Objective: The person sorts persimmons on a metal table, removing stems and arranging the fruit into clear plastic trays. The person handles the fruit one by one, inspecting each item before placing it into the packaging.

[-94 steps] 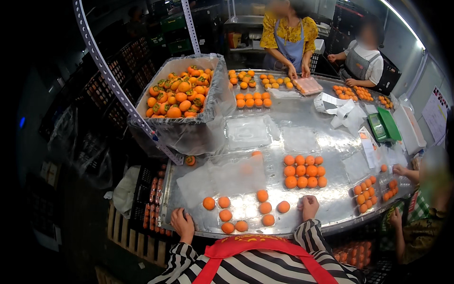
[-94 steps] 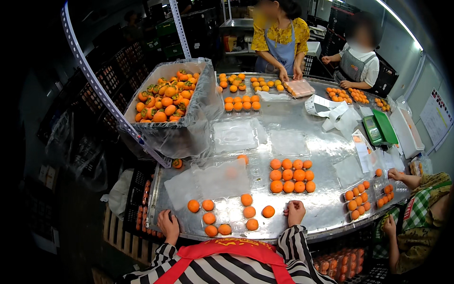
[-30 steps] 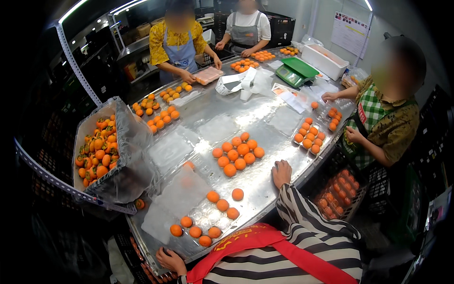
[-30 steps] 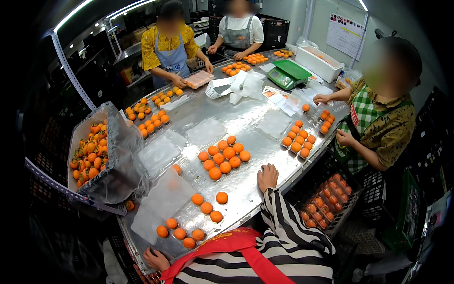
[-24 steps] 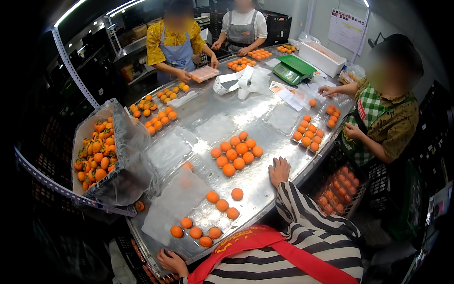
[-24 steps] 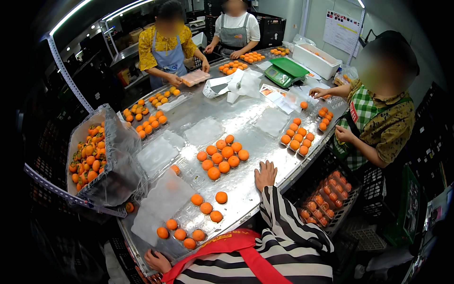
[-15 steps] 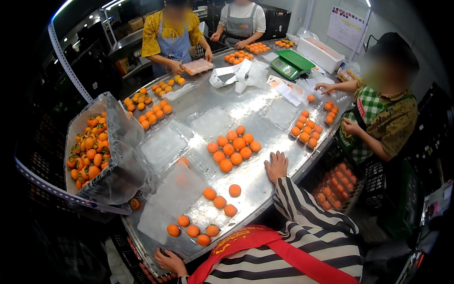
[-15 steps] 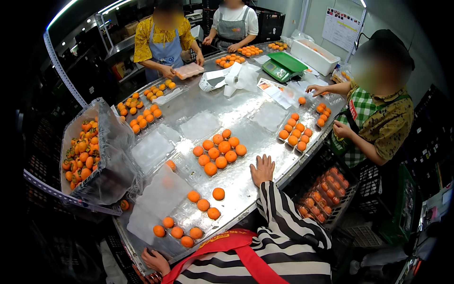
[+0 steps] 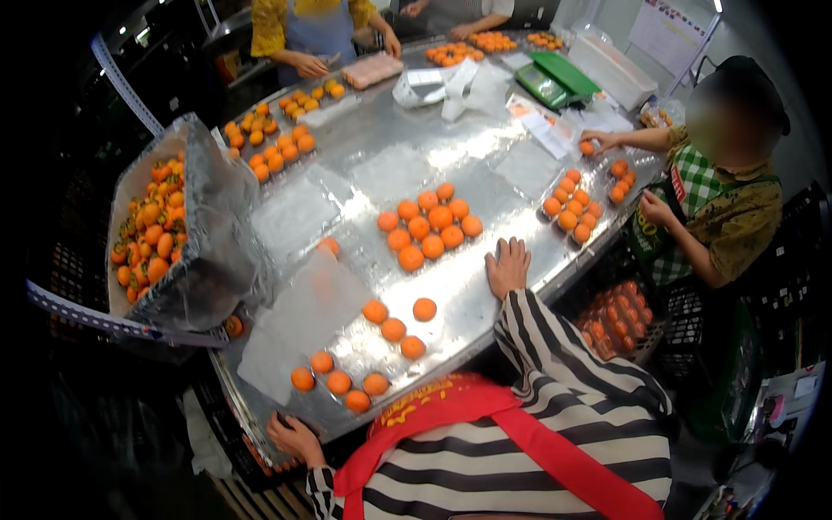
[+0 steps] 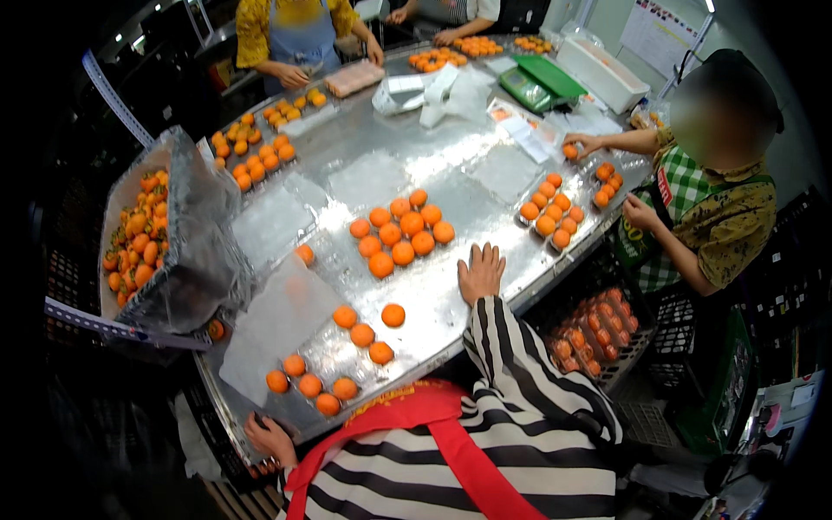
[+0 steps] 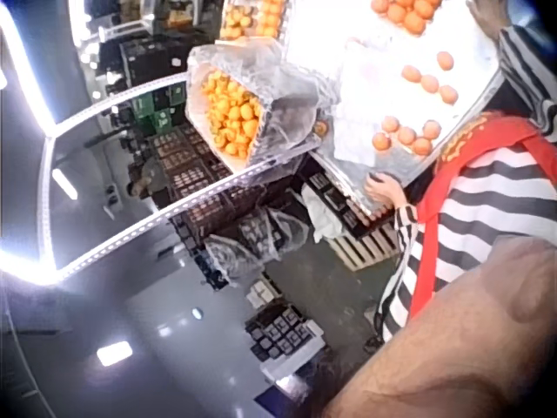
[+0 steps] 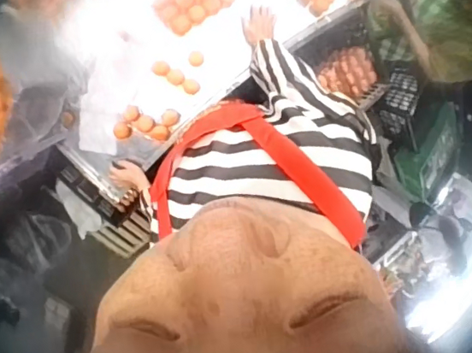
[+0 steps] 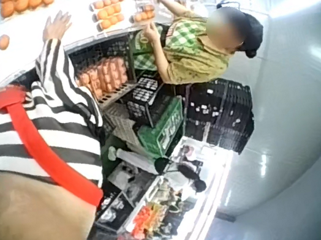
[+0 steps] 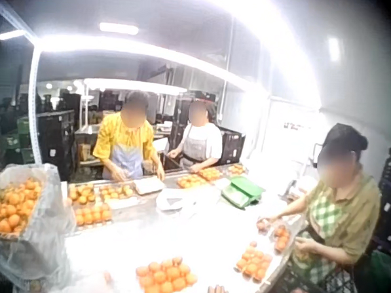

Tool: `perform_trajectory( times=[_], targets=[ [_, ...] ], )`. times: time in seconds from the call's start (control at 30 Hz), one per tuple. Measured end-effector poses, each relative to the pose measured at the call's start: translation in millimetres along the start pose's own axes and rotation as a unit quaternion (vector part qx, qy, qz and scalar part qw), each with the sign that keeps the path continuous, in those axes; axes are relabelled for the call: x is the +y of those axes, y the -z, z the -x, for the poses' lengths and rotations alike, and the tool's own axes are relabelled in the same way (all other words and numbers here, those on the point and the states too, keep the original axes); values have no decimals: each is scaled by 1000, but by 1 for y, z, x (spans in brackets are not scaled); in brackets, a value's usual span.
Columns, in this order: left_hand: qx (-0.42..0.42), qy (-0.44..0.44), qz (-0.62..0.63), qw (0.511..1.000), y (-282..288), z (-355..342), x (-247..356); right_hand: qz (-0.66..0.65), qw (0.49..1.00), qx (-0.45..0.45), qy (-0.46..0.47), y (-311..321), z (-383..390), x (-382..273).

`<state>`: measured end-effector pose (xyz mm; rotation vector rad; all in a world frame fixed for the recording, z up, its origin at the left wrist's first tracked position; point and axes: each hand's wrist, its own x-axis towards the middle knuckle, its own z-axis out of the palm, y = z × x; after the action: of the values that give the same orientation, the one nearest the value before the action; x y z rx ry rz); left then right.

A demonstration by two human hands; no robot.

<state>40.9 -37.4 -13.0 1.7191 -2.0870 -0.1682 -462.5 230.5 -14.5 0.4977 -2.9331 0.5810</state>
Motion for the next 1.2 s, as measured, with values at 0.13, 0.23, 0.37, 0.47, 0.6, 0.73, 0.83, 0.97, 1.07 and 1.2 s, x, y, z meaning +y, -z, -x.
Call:
perform_trajectory(
  times=[0.13, 0.23, 0.37, 0.47, 0.6, 0.73, 0.83, 0.97, 1.07, 1.2],
  targets=[
    [3, -12, -2, 1000, -1, 0, -2, -20, 1000, 15, 11, -7, -1, 6],
    [0, -15, 8, 1000, -1, -2, -2, -36, 999, 13, 15, -8, -4, 10],
    [0, -22, 7, 1000, -2, -3, -2, -79, 996, 41, 28, -20, -12, 20],
    [-4, -13, 12, 1000, -1, -2, -6, -182, 982, 55, 11, -12, -13, 13],
    [-6, -9, 24, 1000, 0, -3, -3, -500, 851, -3, -159, -10, -6, -15],
    [-4, -32, 18, 999, 2, -2, 2, -683, 606, -268, -307, 10, -2, -54],
    [-10, -29, 23, 999, 2, -2, 1, -672, 605, -300, -303, 3, -2, -76],
    [-11, -22, 8, 1000, 0, -2, -3, -712, 578, -232, -324, -19, -6, -85],
    [-11, -20, 24, 999, 0, -1, 0, -709, 588, -211, -327, -23, -8, -88],
    [-6, -16, 27, 999, -1, -2, -3, -704, 592, -213, -330, -18, -13, -92]
  ],
)
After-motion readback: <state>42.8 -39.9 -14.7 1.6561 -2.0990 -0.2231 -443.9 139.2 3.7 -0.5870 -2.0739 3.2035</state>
